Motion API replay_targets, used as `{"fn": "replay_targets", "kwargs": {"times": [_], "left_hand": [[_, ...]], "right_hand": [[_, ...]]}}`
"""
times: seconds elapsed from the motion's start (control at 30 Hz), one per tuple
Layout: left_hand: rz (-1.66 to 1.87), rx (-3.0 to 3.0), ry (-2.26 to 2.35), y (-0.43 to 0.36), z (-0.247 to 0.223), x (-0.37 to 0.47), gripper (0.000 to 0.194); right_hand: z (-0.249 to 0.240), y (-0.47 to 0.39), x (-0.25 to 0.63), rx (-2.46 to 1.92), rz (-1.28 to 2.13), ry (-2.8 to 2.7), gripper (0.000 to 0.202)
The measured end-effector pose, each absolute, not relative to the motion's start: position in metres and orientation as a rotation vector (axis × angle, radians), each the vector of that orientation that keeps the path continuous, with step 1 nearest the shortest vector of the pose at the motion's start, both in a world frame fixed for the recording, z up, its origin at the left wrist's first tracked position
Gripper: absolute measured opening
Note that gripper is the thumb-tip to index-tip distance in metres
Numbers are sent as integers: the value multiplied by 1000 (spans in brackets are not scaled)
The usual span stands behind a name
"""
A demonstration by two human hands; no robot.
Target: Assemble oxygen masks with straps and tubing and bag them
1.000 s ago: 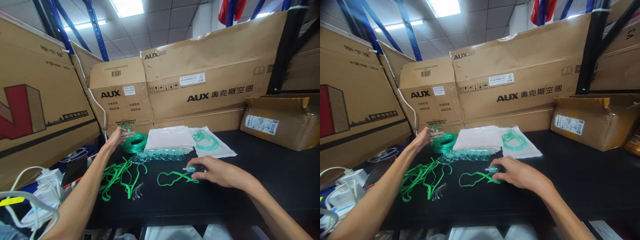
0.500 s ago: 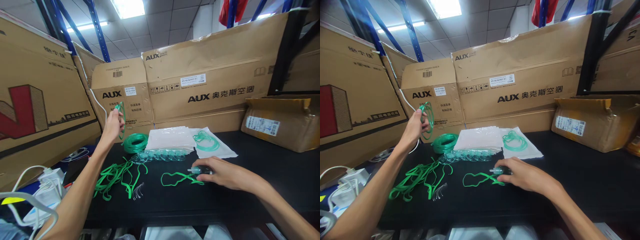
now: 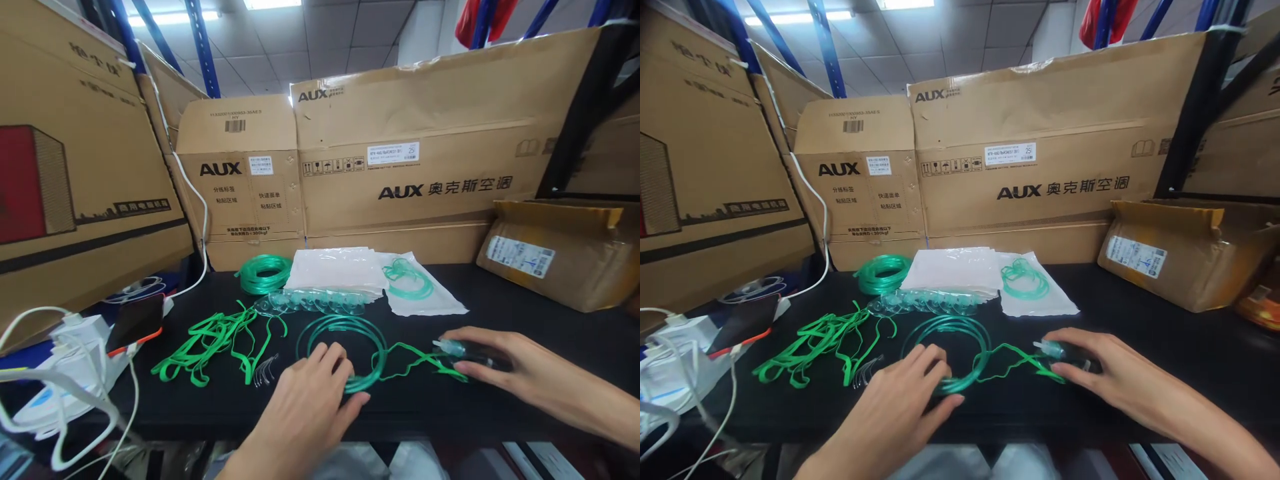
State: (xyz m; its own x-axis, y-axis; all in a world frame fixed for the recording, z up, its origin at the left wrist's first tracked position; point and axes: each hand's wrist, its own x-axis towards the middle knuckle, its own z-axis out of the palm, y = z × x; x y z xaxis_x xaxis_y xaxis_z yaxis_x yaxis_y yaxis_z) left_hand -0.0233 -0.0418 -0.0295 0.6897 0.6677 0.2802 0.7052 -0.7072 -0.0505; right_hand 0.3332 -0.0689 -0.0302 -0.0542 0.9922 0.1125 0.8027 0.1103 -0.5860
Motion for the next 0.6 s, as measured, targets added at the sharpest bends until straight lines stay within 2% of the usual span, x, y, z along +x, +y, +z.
{"fn": "replay_targets", "kwargs": {"times": [0.23,0.4,0.6], "left_hand": [[-529,-2848,-1299,-38,-23,-53,41],[-559,-2909,-1195,-24,-7,-40,29],[-472,-2831,-999,28,0,-8,28]], "right_hand": [[-23,-64,329,-1734,430,-1928,58],[22,-57,319,-1740,16,-1919,62],[62,-59,265,-1443,-551,-2145,39]]}}
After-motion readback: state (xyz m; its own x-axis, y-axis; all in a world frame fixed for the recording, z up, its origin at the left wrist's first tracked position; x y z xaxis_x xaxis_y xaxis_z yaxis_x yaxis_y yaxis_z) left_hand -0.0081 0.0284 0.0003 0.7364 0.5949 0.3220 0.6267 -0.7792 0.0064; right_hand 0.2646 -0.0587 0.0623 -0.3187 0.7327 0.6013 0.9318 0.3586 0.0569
